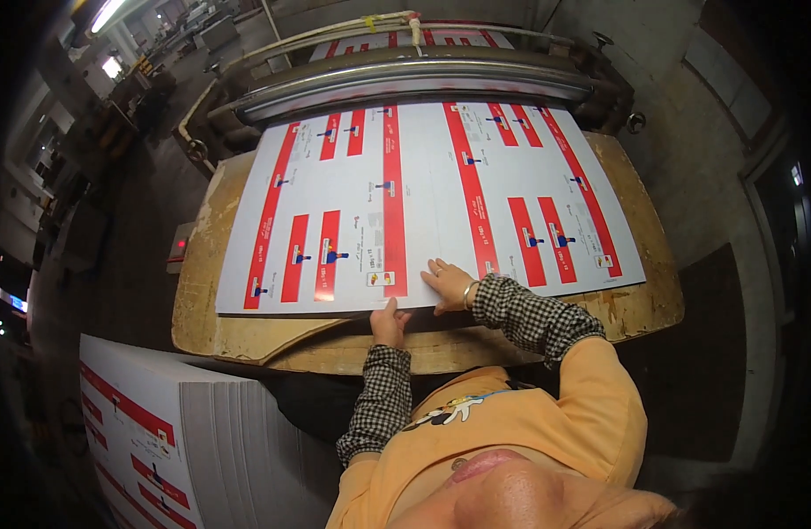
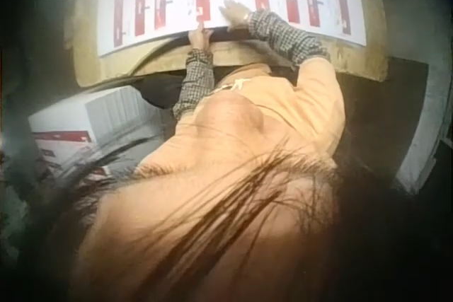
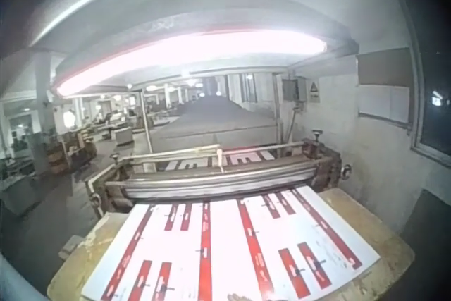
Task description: Manually feeding large printed paper sheets from a stack into an industrial roller machine.
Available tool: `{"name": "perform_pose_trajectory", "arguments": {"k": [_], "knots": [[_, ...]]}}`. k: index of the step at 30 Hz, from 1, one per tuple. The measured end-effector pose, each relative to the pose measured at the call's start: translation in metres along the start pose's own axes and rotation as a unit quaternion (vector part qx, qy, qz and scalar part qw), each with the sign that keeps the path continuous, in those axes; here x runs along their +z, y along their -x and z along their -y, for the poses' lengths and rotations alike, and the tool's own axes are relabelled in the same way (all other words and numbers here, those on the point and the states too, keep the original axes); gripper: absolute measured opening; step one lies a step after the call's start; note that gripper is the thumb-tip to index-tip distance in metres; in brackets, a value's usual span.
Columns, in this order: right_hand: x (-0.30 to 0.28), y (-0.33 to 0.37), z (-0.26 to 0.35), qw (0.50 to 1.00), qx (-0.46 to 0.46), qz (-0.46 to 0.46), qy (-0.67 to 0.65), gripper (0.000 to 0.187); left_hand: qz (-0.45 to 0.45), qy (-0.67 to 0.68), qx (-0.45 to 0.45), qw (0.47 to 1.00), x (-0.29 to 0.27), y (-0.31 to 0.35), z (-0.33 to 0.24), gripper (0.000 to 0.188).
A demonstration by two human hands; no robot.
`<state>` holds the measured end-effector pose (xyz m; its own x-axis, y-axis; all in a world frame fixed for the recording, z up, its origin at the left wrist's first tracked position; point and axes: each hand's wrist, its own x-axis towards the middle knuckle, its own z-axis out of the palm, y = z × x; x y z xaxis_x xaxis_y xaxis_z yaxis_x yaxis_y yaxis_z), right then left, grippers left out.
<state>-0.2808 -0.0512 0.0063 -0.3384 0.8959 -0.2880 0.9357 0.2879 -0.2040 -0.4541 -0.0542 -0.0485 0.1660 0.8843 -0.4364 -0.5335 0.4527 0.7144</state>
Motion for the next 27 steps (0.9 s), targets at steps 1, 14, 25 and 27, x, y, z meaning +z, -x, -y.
{"name": "perform_pose_trajectory", "arguments": {"k": [1, 14, 25, 27], "knots": [[-0.002, 0.0, -0.007, 0.999, -0.017, 0.033, -0.032, 0.081, 0.018, 0.006, -0.008, 1.0, -0.002, 0.001, 0.002, 0.021], [-0.027, 0.012, -0.001, 0.966, -0.099, -0.127, -0.204, 0.017, -0.008, 0.02, -0.002, 1.0, -0.037, -0.017, 0.02, 0.023], [-0.008, -0.056, -0.039, 0.97, 0.16, -0.138, -0.117, 0.04, 0.026, 0.021, -0.027, 0.999, -0.004, 0.008, 0.002, 0.024], [-0.008, -0.062, -0.029, 0.985, 0.092, -0.096, -0.114, 0.052, 0.021, 0.018, -0.015, 1.0, -0.008, 0.001, 0.002, 0.026]]}}
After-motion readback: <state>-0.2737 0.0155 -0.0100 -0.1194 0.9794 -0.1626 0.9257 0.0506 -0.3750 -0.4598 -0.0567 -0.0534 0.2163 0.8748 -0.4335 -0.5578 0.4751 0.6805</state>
